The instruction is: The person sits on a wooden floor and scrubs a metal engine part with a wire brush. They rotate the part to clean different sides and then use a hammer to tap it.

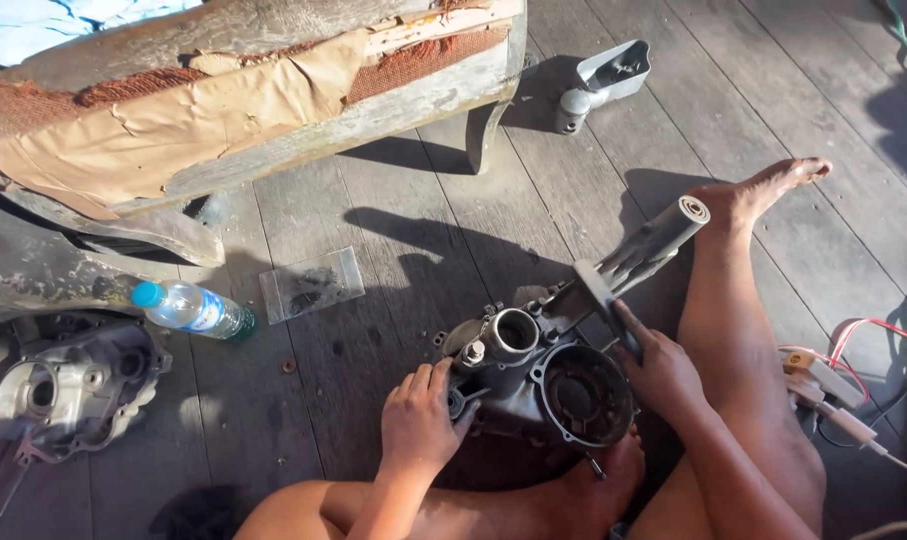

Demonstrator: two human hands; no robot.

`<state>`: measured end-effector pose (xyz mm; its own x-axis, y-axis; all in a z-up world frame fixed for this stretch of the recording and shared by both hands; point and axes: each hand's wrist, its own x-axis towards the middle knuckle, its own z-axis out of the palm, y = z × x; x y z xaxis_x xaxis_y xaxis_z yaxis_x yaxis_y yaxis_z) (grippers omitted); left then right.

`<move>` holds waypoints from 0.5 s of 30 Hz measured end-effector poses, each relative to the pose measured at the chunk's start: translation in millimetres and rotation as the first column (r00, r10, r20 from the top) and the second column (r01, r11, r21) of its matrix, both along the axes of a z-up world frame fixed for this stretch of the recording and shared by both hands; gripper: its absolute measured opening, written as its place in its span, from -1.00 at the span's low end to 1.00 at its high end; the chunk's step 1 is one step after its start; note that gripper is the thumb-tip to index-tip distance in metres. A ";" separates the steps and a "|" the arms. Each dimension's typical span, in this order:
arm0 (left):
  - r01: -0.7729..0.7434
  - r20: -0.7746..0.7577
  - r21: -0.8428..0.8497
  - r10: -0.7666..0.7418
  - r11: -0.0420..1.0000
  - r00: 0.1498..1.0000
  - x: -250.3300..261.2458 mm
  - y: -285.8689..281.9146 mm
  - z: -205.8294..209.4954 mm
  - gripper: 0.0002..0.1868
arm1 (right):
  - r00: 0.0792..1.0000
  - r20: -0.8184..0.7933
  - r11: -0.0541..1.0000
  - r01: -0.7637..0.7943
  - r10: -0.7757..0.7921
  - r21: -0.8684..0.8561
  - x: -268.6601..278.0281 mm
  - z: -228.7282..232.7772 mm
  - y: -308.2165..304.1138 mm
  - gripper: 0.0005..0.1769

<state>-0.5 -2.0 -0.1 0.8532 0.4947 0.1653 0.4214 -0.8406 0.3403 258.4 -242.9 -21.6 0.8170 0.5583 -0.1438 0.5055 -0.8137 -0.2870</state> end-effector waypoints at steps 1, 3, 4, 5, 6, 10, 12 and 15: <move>0.007 -0.015 -0.011 -0.007 1.000 1.000 -1.8 -1.6 -1.3 -0.27 | 0.997 0.033 0.997 0.068 -0.069 0.021 2.3 0.8 -1.9 -0.15; 0.007 -0.059 -0.028 -0.009 1.000 0.998 -4.2 -4.9 3.5 -0.20 | 0.995 0.077 0.997 0.063 -0.060 -0.049 -4.2 -0.9 0.1 -0.12; 0.004 -0.103 -0.047 -0.009 0.999 0.995 -4.7 -4.7 6.5 -0.13 | 0.992 0.120 0.991 0.061 -0.046 -0.120 -6.7 -1.6 3.1 -0.08; 0.005 -0.096 -0.041 -0.009 0.999 0.995 -7.2 -3.0 14.8 -0.13 | 0.991 0.127 0.992 0.062 -0.048 -0.114 -10.9 1.9 4.4 -0.08; -0.022 -0.095 -0.128 0.010 0.992 0.995 -9.7 -0.9 22.2 -0.09 | 0.999 0.053 0.995 0.015 -0.010 -0.099 -15.1 4.6 6.1 -0.11; -0.142 -0.070 -0.256 0.128 0.956 0.989 -23.2 2.0 33.8 -0.41 | 0.996 0.028 0.996 0.079 -0.080 0.036 6.4 -5.7 -3.6 -0.16; -0.137 -0.023 -0.301 0.137 0.944 0.990 -25.4 9.5 38.7 -0.49 | 0.997 0.048 0.998 0.062 -0.063 0.027 4.0 -11.6 -2.8 -0.14; -0.097 0.067 -0.361 0.130 0.927 0.989 -30.3 15.8 49.3 -0.62 | 0.999 0.031 1.000 0.018 -0.018 -0.005 -11.9 -0.9 0.7 -0.15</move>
<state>-30.7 13.8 49.2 0.7778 0.6277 0.0325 0.4614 -0.6052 0.6487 246.4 -242.2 -22.5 0.8312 0.5426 -0.1213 0.4992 -0.8243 -0.2670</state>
